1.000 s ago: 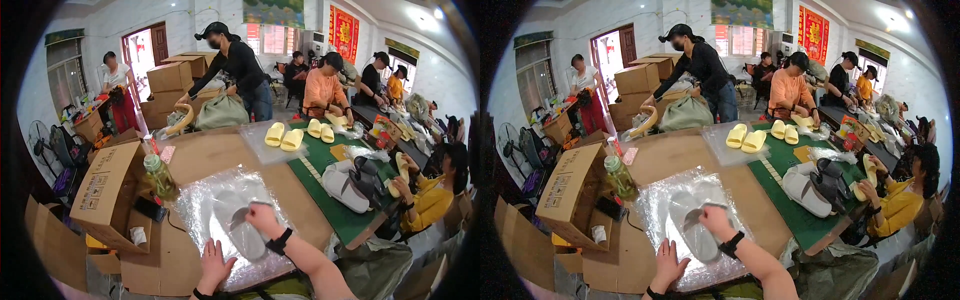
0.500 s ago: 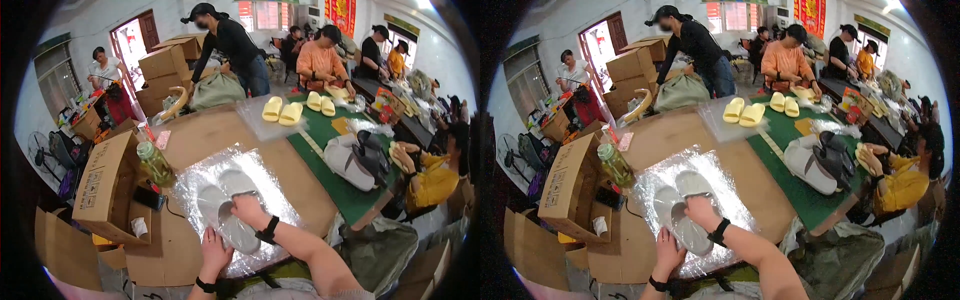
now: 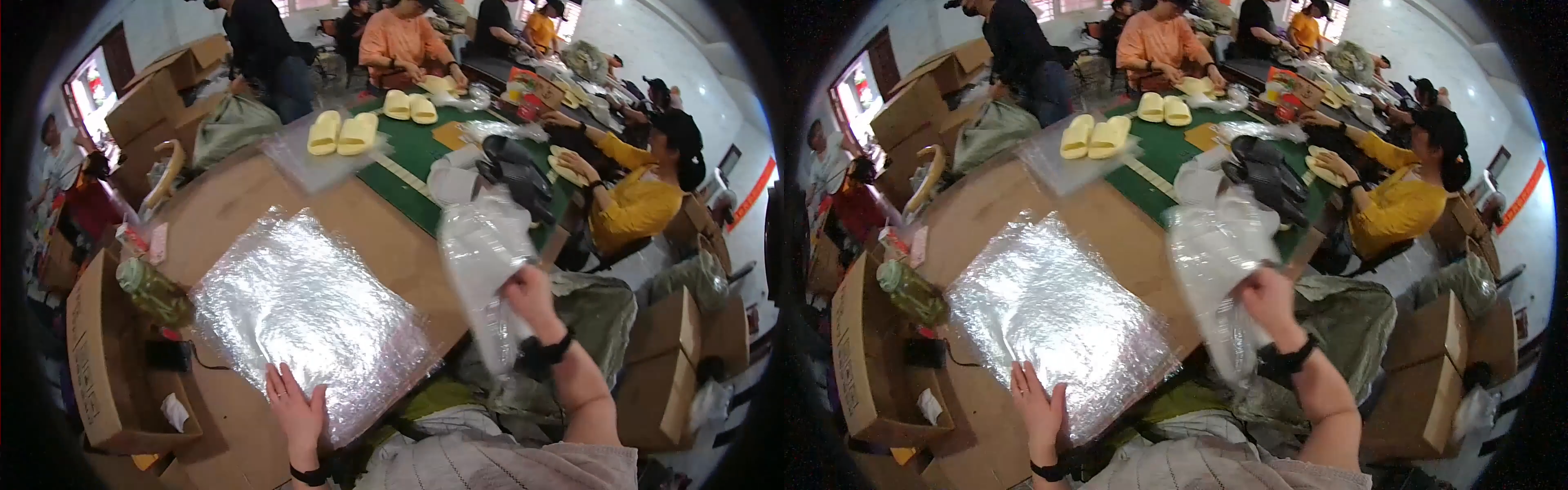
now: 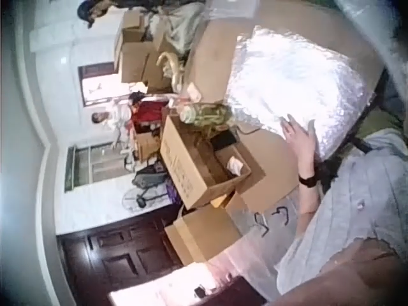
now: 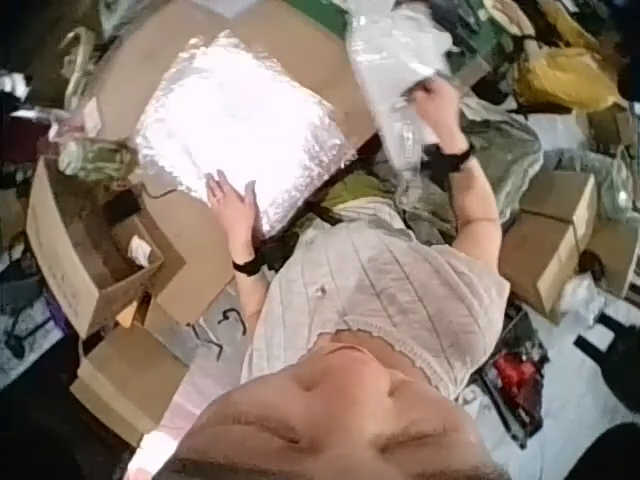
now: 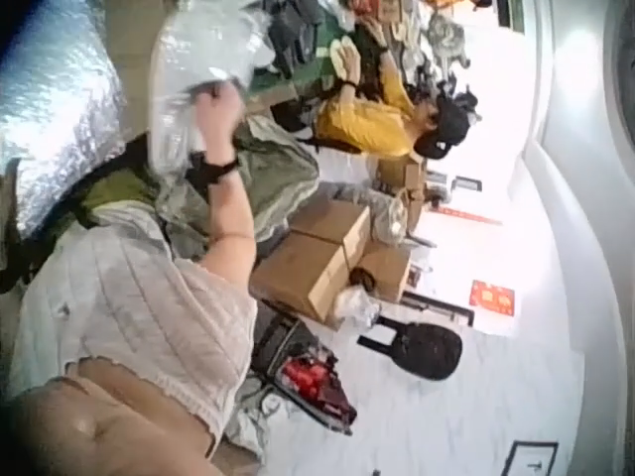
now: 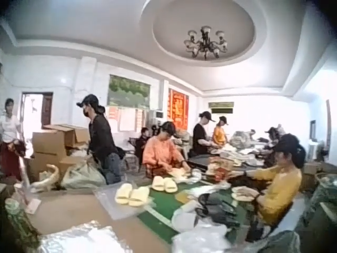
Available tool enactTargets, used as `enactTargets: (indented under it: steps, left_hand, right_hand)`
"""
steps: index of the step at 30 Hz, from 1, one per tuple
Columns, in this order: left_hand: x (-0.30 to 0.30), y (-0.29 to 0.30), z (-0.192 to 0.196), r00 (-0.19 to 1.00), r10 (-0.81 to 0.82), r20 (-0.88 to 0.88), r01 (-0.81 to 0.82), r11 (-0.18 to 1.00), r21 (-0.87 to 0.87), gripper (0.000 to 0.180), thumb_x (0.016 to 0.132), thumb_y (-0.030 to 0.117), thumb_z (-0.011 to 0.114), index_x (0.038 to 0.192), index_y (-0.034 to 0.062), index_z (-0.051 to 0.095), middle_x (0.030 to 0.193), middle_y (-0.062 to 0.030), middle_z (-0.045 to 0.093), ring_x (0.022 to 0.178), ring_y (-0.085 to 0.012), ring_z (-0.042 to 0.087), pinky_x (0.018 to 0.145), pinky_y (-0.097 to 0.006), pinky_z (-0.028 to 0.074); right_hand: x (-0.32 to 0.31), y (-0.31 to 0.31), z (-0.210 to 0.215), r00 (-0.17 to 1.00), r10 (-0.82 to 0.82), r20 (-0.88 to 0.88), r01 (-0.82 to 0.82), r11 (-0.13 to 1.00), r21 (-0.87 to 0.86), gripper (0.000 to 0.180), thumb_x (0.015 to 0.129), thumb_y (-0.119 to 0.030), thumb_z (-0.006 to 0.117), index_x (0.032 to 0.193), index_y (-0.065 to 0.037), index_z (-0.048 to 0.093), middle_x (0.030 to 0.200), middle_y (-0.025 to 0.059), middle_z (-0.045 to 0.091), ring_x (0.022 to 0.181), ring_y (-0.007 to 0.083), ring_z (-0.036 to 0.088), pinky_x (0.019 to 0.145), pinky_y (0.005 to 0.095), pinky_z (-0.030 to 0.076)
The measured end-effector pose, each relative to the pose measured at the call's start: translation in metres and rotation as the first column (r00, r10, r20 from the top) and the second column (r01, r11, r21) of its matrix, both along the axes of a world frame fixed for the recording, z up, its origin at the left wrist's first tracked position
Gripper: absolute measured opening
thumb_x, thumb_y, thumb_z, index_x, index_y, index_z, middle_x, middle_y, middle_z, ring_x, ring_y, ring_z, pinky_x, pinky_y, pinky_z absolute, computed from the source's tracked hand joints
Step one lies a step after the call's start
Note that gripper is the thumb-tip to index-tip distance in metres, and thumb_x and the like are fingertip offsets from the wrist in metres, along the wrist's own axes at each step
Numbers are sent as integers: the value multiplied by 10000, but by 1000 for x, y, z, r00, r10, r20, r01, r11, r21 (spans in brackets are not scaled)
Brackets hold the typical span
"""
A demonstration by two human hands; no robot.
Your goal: The recorder is sorting and packaging various colored slippers into plastic bags in a manufacturing or warehouse setting.
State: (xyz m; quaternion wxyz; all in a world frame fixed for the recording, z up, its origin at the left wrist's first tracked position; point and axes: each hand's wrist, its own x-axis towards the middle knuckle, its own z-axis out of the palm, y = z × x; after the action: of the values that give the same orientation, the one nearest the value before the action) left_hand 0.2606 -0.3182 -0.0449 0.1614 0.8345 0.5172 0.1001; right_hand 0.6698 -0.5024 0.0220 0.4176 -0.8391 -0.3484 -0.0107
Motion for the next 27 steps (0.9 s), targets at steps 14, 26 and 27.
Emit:
enactTargets:
  steps: [14,26,27]
  left_hand:
    - [2,3,-12,994,-58,-89,71,988,141,816,918,436,631,1508,-34,320,1589,-249,265,1445,-423,281,1134,-544,297]
    - [0,2,-7,998,-36,-43,38,998,56,827,913,406,639,1499,-69,301,1587,-284,236,1445,-457,247,1172,-526,237]
    - [-1,2,-9,998,-42,-49,45,997,59,832,912,413,638,1499,-70,300,1587,-285,235,1444,-458,247,1171,-530,236]
  right_hand:
    - [68,-262,-112,998,39,52,44,184,-982,357,775,-325,650,983,-48,738,1053,175,717,979,360,682,857,467,527]
    - [97,-99,-35,905,-120,-408,-329,410,-851,408,769,-446,751,845,-45,747,735,97,704,727,229,684,693,371,533]
    - [100,-88,-10,830,-159,-535,-387,527,-756,368,784,-399,759,840,-35,739,688,92,684,676,195,667,648,354,520]
